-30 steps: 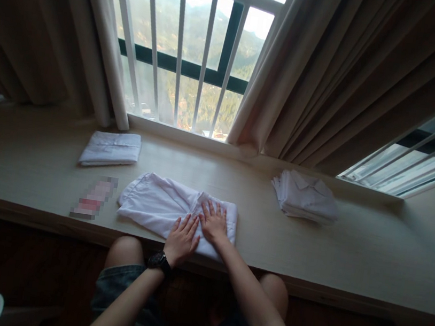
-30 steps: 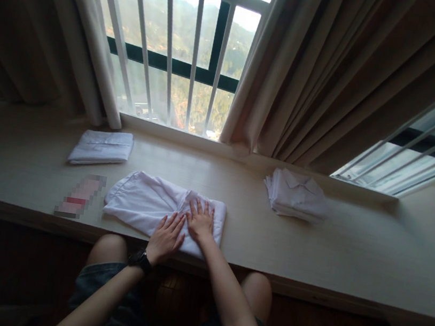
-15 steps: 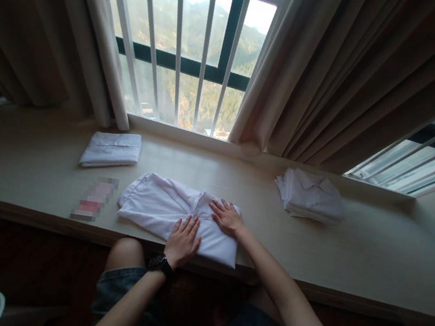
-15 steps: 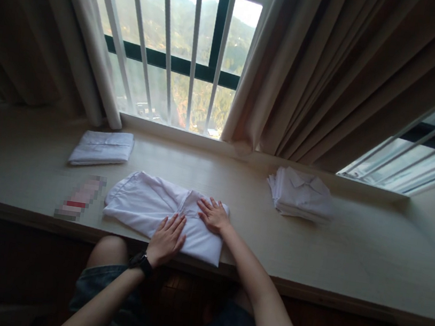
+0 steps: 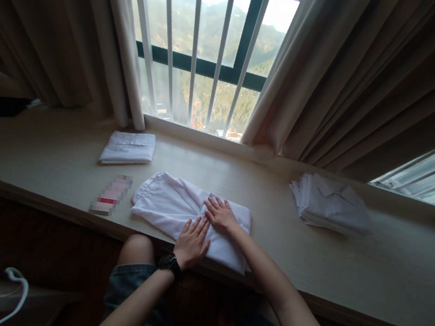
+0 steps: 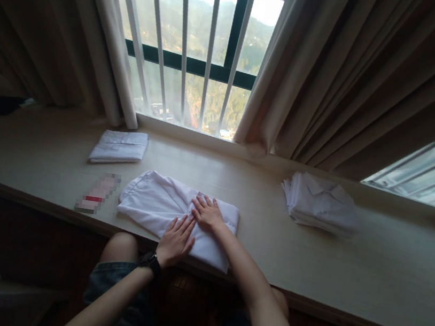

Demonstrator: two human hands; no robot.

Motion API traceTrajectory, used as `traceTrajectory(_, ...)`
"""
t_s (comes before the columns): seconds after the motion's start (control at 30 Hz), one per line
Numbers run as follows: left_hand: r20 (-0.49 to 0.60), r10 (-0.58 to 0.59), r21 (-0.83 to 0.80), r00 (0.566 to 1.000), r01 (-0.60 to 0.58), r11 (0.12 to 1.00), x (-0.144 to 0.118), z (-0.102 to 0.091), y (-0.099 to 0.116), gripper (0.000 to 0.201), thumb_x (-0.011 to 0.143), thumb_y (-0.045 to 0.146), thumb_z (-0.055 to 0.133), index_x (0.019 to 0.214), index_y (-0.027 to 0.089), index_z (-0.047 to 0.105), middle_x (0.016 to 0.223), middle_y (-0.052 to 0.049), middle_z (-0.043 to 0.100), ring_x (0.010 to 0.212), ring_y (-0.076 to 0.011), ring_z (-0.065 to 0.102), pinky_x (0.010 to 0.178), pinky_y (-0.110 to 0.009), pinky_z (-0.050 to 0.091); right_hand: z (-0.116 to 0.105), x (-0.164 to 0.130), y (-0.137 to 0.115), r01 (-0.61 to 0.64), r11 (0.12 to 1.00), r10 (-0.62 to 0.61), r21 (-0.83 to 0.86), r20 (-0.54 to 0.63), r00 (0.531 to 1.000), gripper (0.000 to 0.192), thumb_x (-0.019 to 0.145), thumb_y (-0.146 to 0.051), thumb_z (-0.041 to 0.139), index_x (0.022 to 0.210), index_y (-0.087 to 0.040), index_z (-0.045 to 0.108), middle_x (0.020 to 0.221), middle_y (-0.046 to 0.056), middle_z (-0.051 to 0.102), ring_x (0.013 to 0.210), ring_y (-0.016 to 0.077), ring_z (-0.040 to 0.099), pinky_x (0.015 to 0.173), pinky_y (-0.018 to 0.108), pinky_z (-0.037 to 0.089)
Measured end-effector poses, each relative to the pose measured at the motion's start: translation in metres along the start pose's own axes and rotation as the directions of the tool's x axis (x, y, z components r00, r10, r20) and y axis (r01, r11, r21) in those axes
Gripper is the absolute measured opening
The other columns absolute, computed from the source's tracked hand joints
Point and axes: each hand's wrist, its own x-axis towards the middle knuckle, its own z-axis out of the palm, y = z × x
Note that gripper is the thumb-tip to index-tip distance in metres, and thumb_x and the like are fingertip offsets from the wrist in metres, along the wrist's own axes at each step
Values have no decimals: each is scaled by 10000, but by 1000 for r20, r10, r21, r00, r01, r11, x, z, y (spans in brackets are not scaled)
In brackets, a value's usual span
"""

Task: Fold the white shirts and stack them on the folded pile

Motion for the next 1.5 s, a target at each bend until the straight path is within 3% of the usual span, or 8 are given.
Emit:
traceTrajectory(0.2, 23, -19, 0, 1000, 19, 1000, -2, 0, 1, 611, 1012, 475, 369, 1544, 178, 409, 1595, -73, 410, 1512, -268, 292, 1246, -480, 200, 4, 5, -8, -73, 997, 71, -34, -67, 995, 568, 1042, -551, 249, 1585, -391, 284, 1682, -21, 162, 1559, 305, 119, 1222, 610, 91)
traceTrajectory(0.37, 34, -30, -1, 999, 30, 1000, -3, -1, 2, 613, 1010, 480, 368, 1538, 173, 421, 1593, -82, 412, 1519, -264, 277, 1247, -483, 203, -9, 8, -7, -67, 997, 66, 30, 40, 997, 665, 992, -624, 365, 1595, -360, 270, 1678, -1, 193, 1546, 312, 174, 1223, 578, 156)
traceTrajectory(0.6, 24, -23, -26, 999, 23, 999, -3, 0, 1, 600, 1004, 463, 382, 1541, 199, 420, 1585, -77, 426, 1500, -282, 316, 1233, -502, 212, -9, -36, 17, -334, 942, 333, 32, -209, 919, 579, 1040, -532, 257, 1579, -337, 339, 1657, 32, 274, 1545, 350, 137, 1208, 641, 112)
traceTrajectory(0.9, 33, -31, -33, 999, 32, 999, -2, 1, 2, 599, 1011, 462, 376, 1541, 186, 417, 1579, -77, 436, 1504, -277, 309, 1237, -495, 203, 7, -48, 52, -257, 966, 258, 37, -45, 965, 573, 1029, -603, 242, 1568, -422, 307, 1663, -18, 251, 1540, 306, 190, 1210, 639, 120)
traceTrajectory(1.1, 12, -22, -30, 1000, 23, 999, -2, 3, 1, 592, 1008, 447, 379, 1547, 204, 409, 1569, -84, 448, 1494, -289, 329, 1225, -508, 215, 1, -54, 72, -414, 906, 422, 84, -142, 895, 587, 1047, -542, 204, 1572, -327, 352, 1649, 43, 294, 1534, 319, 208, 1209, 622, 163)
traceTrajectory(1.23, 27, -25, -21, 999, 25, 999, -2, 2, 1, 595, 1009, 453, 375, 1541, 191, 418, 1573, -84, 444, 1498, -285, 322, 1229, -499, 212, 7, -62, 61, -332, 943, 330, 35, -248, 911, 585, 1039, -557, 246, 1576, -343, 340, 1669, 20, 237, 1553, 318, 130, 1222, 620, 101)
traceTrajectory(1.37, 30, -18, -19, 999, 18, 1000, -2, 1, 1, 597, 1008, 443, 381, 1556, 207, 393, 1583, -75, 429, 1499, -281, 319, 1233, -498, 208, 16, -65, 64, -264, 964, 267, 36, -180, 947, 557, 1044, -551, 225, 1561, -388, 352, 1658, -12, 266, 1549, 306, 157, 1217, 630, 113)
traceTrajectory(1.5, 32, -3, -23, 999, 4, 1000, 0, 0, -1, 599, 1007, 438, 389, 1564, 217, 381, 1581, -80, 430, 1498, -286, 323, 1227, -506, 216, 13, -67, 94, -349, 934, 355, 74, -99, 930, 551, 1053, -506, 195, 1564, -370, 351, 1655, -21, 272, 1551, 284, 163, 1227, 606, 125)
